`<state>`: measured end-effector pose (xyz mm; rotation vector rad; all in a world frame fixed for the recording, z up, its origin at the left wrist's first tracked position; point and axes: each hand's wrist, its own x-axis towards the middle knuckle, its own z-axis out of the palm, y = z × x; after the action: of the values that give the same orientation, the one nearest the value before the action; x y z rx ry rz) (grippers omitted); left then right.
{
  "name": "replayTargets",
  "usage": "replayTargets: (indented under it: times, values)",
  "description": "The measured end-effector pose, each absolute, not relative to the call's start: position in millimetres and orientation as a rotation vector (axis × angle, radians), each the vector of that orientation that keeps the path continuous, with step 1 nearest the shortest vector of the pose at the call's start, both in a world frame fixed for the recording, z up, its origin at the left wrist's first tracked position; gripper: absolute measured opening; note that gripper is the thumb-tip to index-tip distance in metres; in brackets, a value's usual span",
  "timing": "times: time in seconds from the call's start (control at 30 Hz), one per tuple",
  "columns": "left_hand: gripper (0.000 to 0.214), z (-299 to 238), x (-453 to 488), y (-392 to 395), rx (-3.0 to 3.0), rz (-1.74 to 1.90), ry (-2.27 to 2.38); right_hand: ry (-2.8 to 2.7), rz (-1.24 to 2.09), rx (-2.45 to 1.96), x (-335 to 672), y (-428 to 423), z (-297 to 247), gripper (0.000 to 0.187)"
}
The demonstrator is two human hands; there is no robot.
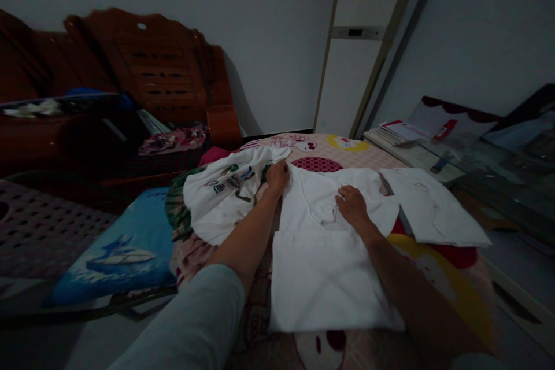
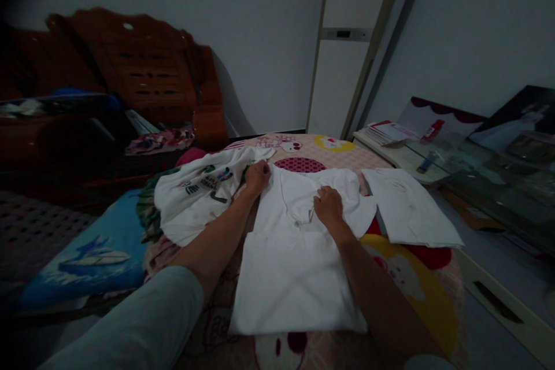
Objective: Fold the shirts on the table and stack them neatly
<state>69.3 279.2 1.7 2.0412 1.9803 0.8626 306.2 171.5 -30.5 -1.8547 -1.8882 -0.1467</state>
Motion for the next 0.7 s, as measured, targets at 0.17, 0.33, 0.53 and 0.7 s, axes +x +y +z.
replayTargets:
  times: [0.17,0.33,0.53,0.7]
  values:
    - [0.02,-0.5,59.8,290.6,1.752,1.113,1.96,-1.879,-0.125,-1.812,307.7,173.3,-29.4,0.03]
    - [0.035,-4.3,61.0,289.3,1.882,0.98,1.948,-1.888,-0.151,-1.809,305.0,172.8,-28.8,0.03]
    - [0.034,-7.6,69.0,282.4,2.02,0.812,2.016,-1.884,-0.171,-1.852,302.5,171.2,-30.5,0.034]
    - [0.03,-1.6,71.8,273.9,2.051,0.892,1.921,-1.858,-0.144,-1.838,303.6,169.4,-23.8,0.034]
